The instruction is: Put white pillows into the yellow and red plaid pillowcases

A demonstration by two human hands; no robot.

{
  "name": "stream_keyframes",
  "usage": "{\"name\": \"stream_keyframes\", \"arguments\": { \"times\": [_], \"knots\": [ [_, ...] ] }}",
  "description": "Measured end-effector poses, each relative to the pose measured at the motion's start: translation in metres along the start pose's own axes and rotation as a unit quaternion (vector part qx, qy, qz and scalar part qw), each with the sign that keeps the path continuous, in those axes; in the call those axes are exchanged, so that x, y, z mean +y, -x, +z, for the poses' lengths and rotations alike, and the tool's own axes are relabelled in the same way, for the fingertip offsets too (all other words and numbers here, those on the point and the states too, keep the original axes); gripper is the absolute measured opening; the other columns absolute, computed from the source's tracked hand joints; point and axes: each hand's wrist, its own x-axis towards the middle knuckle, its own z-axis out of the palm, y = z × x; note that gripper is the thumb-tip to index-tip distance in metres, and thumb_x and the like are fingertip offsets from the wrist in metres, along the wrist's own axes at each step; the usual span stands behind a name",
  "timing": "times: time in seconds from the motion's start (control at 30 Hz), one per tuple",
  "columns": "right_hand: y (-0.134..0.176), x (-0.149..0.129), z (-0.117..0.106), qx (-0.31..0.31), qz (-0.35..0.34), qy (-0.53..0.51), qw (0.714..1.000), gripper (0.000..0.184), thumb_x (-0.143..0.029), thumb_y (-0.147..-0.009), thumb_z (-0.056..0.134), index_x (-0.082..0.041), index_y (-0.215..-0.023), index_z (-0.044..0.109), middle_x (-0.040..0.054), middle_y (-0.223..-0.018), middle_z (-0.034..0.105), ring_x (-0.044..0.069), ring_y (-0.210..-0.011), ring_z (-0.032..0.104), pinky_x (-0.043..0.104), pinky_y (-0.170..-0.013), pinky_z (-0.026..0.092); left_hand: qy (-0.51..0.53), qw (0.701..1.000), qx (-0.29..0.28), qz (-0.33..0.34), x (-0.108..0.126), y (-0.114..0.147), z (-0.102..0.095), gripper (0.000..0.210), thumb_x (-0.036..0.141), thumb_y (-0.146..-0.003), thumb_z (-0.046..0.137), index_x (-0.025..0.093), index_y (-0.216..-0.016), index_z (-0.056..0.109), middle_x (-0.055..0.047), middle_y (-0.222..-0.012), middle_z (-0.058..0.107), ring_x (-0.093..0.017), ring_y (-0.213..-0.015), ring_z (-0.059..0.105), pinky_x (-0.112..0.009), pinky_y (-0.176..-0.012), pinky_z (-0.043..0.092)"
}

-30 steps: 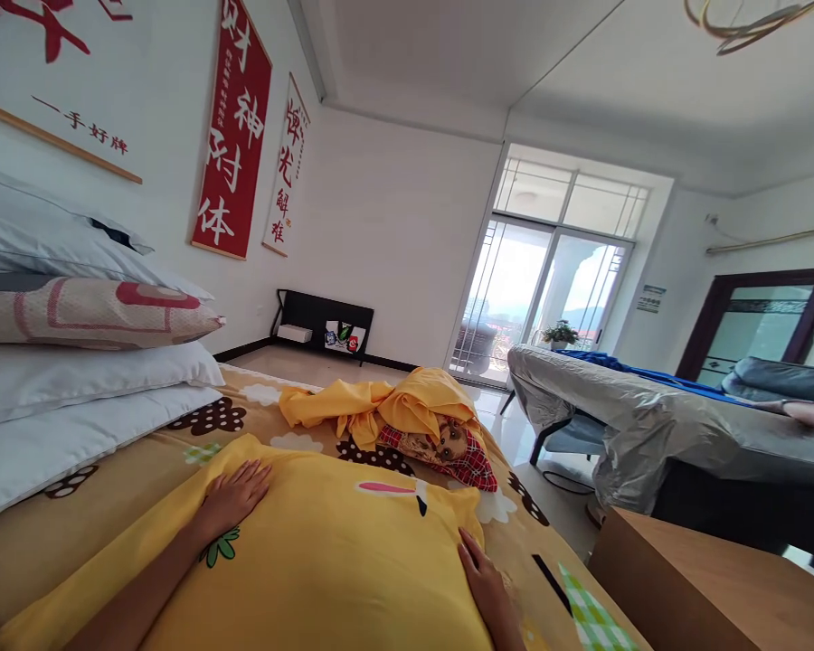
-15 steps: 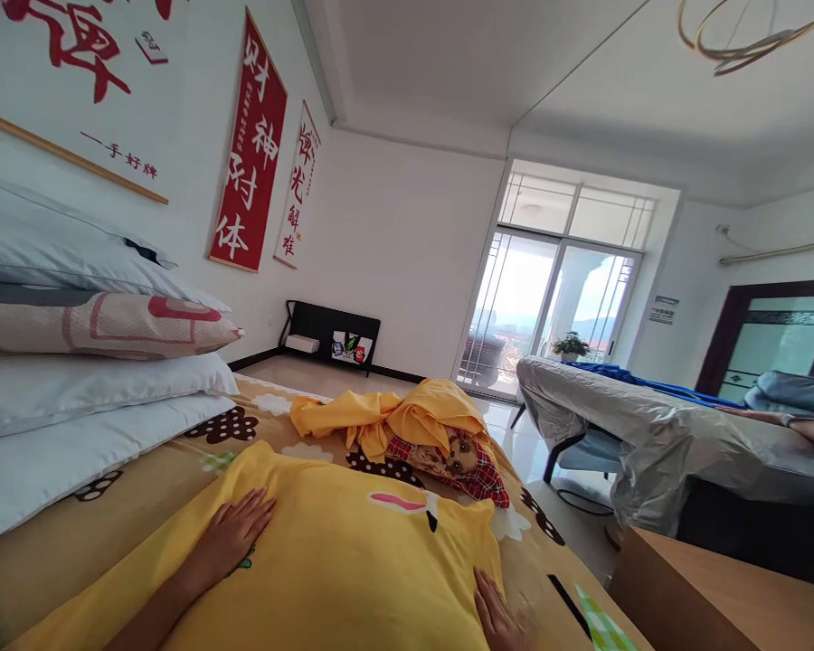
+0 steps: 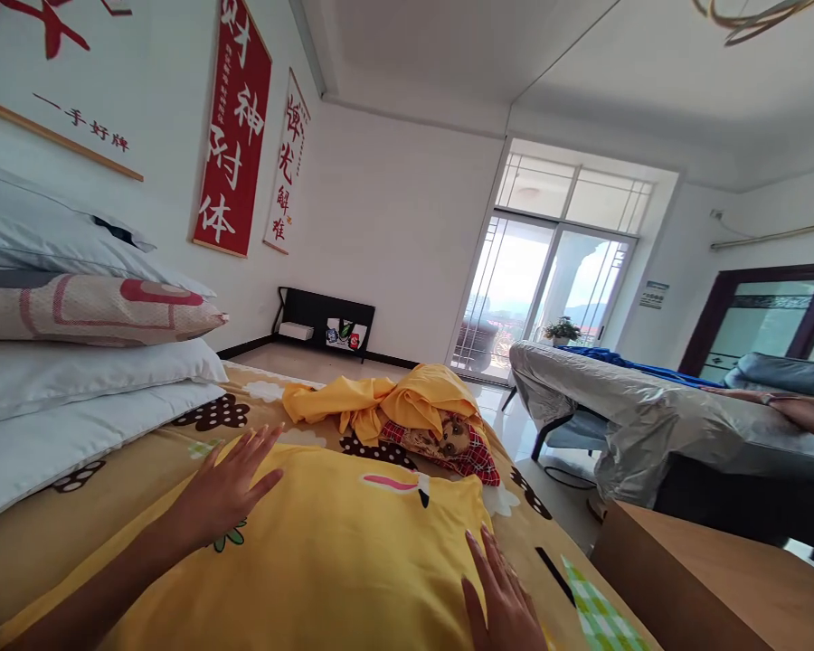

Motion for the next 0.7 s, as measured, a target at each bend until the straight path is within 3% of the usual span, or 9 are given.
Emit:
{"name": "stream_keyframes", "arguments": {
  "times": [0.1, 0.17, 0.2, 0.27, 0.3, 0.37, 0.47, 0.57, 0.7],
  "knots": [
    [-0.083, -0.074, -0.041, 0.069, -0.068, -0.018, 0.995, 0.06, -0.05, -0.09, 0.034, -0.023, -0.143, 0.044, 0.0015, -0.152, 0.034, 0.023, -0.141, 0.031, 0.042, -0.115, 0.029, 0.018, 0.997, 0.027, 0.069, 0.052, -0.057, -0.028, 0.068, 0.058, -0.093, 0.033, 0.03, -0.153, 0.016, -0.007, -0.158, 0.02, -0.029, -0.147, 0.013, -0.058, -0.115, 0.011],
    [-0.131, -0.1, -0.048, 0.094, -0.084, -0.031, 0.992, 0.059, -0.048, -0.093, 0.033, -0.021, -0.145, 0.04, 0.0028, -0.153, 0.033, 0.022, -0.143, 0.026, 0.043, -0.117, 0.023, 0.027, 0.992, 0.077, 0.099, 0.064, -0.091, -0.027, 0.065, 0.056, -0.095, 0.03, 0.029, -0.152, 0.018, -0.007, -0.159, 0.017, -0.029, -0.147, 0.01, -0.058, -0.115, 0.009],
    [-0.147, -0.103, -0.041, 0.088, -0.066, -0.03, 0.993, 0.059, -0.046, -0.093, 0.032, -0.019, -0.145, 0.038, 0.0048, -0.153, 0.033, 0.023, -0.144, 0.024, 0.044, -0.117, 0.021, 0.029, 0.991, 0.093, 0.092, 0.061, -0.104, -0.018, 0.063, 0.053, -0.096, 0.028, 0.028, -0.153, 0.018, -0.007, -0.159, 0.014, -0.029, -0.147, 0.008, -0.058, -0.115, 0.007],
    [-0.158, -0.093, -0.007, 0.015, 0.004, -0.024, 1.0, 0.059, -0.043, -0.094, 0.032, -0.016, -0.146, 0.036, 0.0078, -0.154, 0.031, 0.023, -0.145, 0.02, 0.046, -0.117, 0.016, 0.03, 0.995, 0.085, 0.04, 0.038, -0.12, 0.017, 0.059, 0.047, -0.098, 0.023, 0.026, -0.153, 0.017, -0.007, -0.16, 0.012, -0.028, -0.147, 0.007, -0.057, -0.115, 0.005],
    [-0.154, -0.081, 0.017, -0.044, 0.042, -0.021, 0.998, 0.058, -0.041, -0.094, 0.033, -0.016, -0.146, 0.037, 0.0087, -0.153, 0.032, 0.024, -0.145, 0.02, 0.046, -0.117, 0.015, 0.029, 0.998, 0.044, -0.016, 0.021, -0.122, 0.041, 0.059, 0.045, -0.098, 0.02, 0.025, -0.153, 0.016, -0.007, -0.16, 0.013, -0.027, -0.148, 0.007, -0.056, -0.116, 0.005],
    [-0.135, -0.053, 0.069, -0.165, 0.1, -0.034, 0.981, 0.055, -0.042, -0.092, 0.034, -0.018, -0.142, 0.044, 0.0086, -0.149, 0.039, 0.025, -0.142, 0.028, 0.047, -0.116, 0.02, 0.03, 0.997, -0.045, -0.064, -0.019, -0.119, 0.092, 0.057, 0.041, -0.096, 0.026, 0.017, -0.147, 0.036, -0.014, -0.153, 0.033, -0.032, -0.143, 0.026, -0.057, -0.113, 0.019],
    [-0.11, -0.012, 0.125, -0.263, 0.132, -0.076, 0.953, 0.057, -0.05, -0.092, 0.028, -0.023, -0.139, 0.049, 0.0046, -0.144, 0.047, 0.025, -0.139, 0.035, 0.047, -0.114, 0.023, 0.035, 0.988, -0.119, -0.093, -0.066, -0.118, 0.149, 0.055, 0.04, -0.093, 0.029, 0.016, -0.137, 0.05, -0.015, -0.146, 0.044, -0.033, -0.138, 0.036, -0.06, -0.11, 0.025],
    [-0.109, 0.016, 0.139, -0.267, 0.144, -0.086, 0.949, 0.06, -0.055, -0.091, 0.025, -0.026, -0.136, 0.053, 0.0024, -0.144, 0.047, 0.025, -0.139, 0.034, 0.049, -0.115, 0.019, 0.045, 0.983, -0.14, -0.109, -0.091, -0.13, 0.167, 0.053, 0.041, -0.093, 0.028, 0.019, -0.131, 0.057, -0.013, -0.143, 0.049, -0.033, -0.137, 0.037, -0.063, -0.109, 0.024],
    [-0.116, 0.037, 0.134, -0.24, 0.188, -0.079, 0.949, 0.057, -0.05, -0.09, 0.025, -0.025, -0.127, 0.061, 0.0048, -0.142, 0.05, 0.026, -0.138, 0.036, 0.048, -0.114, 0.023, 0.056, 0.977, -0.143, -0.146, -0.112, -0.143, 0.158, 0.05, 0.039, -0.092, 0.028, 0.019, -0.121, 0.064, -0.013, -0.136, 0.056, -0.038, -0.129, 0.046, -0.065, -0.104, 0.033]
  ]
}}
